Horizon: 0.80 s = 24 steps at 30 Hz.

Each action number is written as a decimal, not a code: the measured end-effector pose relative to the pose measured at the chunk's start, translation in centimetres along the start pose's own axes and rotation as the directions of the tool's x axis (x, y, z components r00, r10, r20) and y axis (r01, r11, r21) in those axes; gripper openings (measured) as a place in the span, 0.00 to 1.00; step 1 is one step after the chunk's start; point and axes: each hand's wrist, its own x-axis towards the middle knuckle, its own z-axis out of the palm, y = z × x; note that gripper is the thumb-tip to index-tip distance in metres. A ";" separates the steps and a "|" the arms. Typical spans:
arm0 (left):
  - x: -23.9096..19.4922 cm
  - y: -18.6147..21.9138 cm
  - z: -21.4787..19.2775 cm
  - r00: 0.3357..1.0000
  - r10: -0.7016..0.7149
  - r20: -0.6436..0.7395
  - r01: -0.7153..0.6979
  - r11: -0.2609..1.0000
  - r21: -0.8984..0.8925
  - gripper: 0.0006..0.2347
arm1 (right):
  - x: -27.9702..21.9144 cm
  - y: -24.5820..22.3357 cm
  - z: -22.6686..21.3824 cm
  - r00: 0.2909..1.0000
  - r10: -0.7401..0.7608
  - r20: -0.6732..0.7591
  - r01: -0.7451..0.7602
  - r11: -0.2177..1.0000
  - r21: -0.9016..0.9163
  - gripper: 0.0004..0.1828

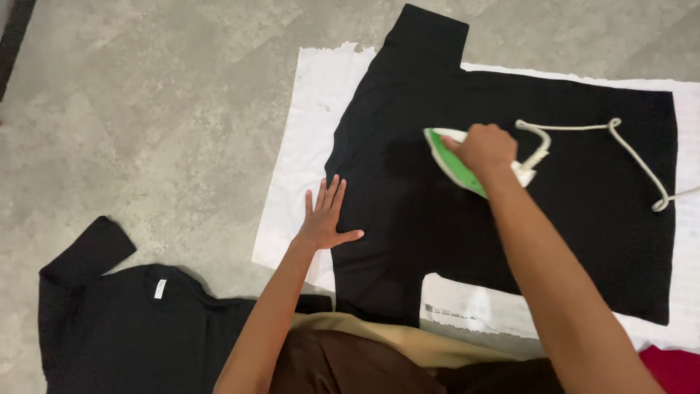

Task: The person irons a black long-sleeved shirt laid out on a white sheet on the floor. They smooth the fabric with one hand and use a green and white iron with the other, moving it across the sleeves and body of the shirt.

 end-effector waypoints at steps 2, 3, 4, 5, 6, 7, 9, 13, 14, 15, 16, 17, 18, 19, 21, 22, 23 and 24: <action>0.3 0.0 0.1 1.000 -0.004 -0.001 0.004 1.000 -0.025 0.56 | 1.1 2.7 0.9 0.997 0.080 0.010 -0.080 0.997 0.004 0.52; 0.5 0.1 0.2 1.000 0.004 0.001 -0.004 1.000 -0.025 0.56 | 0.7 2.8 0.5 0.996 0.088 0.010 -0.088 0.996 0.003 0.52; 0.4 0.0 0.2 1.000 0.001 0.007 0.000 1.000 -0.021 0.56 | 0.5 2.6 0.2 0.998 0.020 0.053 -0.017 0.998 -0.054 0.53; 0.3 -0.1 0.3 1.000 -0.003 0.012 0.003 1.000 -0.018 0.56 | 0.3 2.4 -0.1 0.994 -0.045 0.100 0.056 0.993 -0.108 0.54; 0.2 -0.1 0.2 1.000 -0.001 0.013 0.001 1.000 -0.017 0.56 | 0.3 1.4 -0.1 0.994 -0.042 0.101 0.053 0.993 -0.108 0.54; 0.3 -0.1 0.1 1.000 -0.004 0.014 0.004 1.000 -0.013 0.56 | 0.3 0.5 -0.1 0.990 -0.109 0.086 0.118 0.987 -0.110 0.53; 0.1 0.1 0.1 1.000 -0.005 0.020 0.005 1.000 -0.005 0.56 | 0.7 -1.6 0.5 0.982 -0.171 0.074 0.178 0.978 -0.108 0.52; 0.0 0.4 -0.4 0.999 -0.025 0.038 0.025 1.000 -0.006 0.56 | 2.7 -5.8 1.4 0.969 -0.246 -0.004 0.246 0.968 -0.051 0.47; -0.1 0.6 -0.4 0.999 -0.030 0.042 0.030 1.000 -0.007 0.56 | 3.1 -6.5 1.5 0.962 -0.268 -0.048 0.267 0.963 -0.032 0.45; -0.1 0.6 -0.6 0.999 -0.033 0.043 0.033 0.999 -0.005 0.56 | 4.0 -6.8 1.9 0.961 -0.271 -0.048 0.270 0.963 -0.029 0.45; -0.1 0.7 -0.8 0.998 -0.036 0.046 0.037 0.999 -0.010 0.56 | 4.9 -7.0 2.4 0.973 -0.222 -0.063 0.222 0.975 -0.005 0.43; -0.2 0.9 -0.9 0.998 -0.040 0.049 0.041 0.999 -0.015 0.56 | 5.7 -7.3 2.9 0.982 -0.172 -0.077 0.174 0.985 0.021 0.42; -0.2 0.9 -1.0 0.998 -0.040 0.050 0.041 0.999 -0.013 0.56 | 6.7 -6.6 3.2 0.982 -0.171 -0.077 0.173 0.985 0.023 0.42; -0.2 0.9 -1.1 0.998 -0.041 0.050 0.042 0.999 -0.019 0.56 | 7.6 -6.0 3.5 0.988 -0.114 -0.100 0.118 0.992 0.042 0.41; -0.4 1.0 -1.0 0.998 -0.036 0.054 0.038 0.999 -0.024 0.56 | 8.3 -4.0 3.3 0.992 -0.049 -0.119 0.057 0.996 0.065 0.40; -0.3 1.0 -1.0 0.998 -0.037 0.048 0.038 0.999 -0.018 0.57 | 8.3 -2.8 2.5 0.997 -0.018 -0.080 0.023 0.998 0.065 0.40; -0.3 0.9 -1.1 0.998 -0.039 0.041 0.039 0.999 -0.011 0.57 | 8.3 -1.6 1.7 0.999 0.013 -0.040 -0.010 0.998 0.064 0.41; -0.3 0.9 -0.9 0.998 -0.036 0.042 0.037 0.999 -0.014 0.57 | 7.7 0.5 1.2 0.999 0.015 -0.039 -0.013 0.998 0.061 0.41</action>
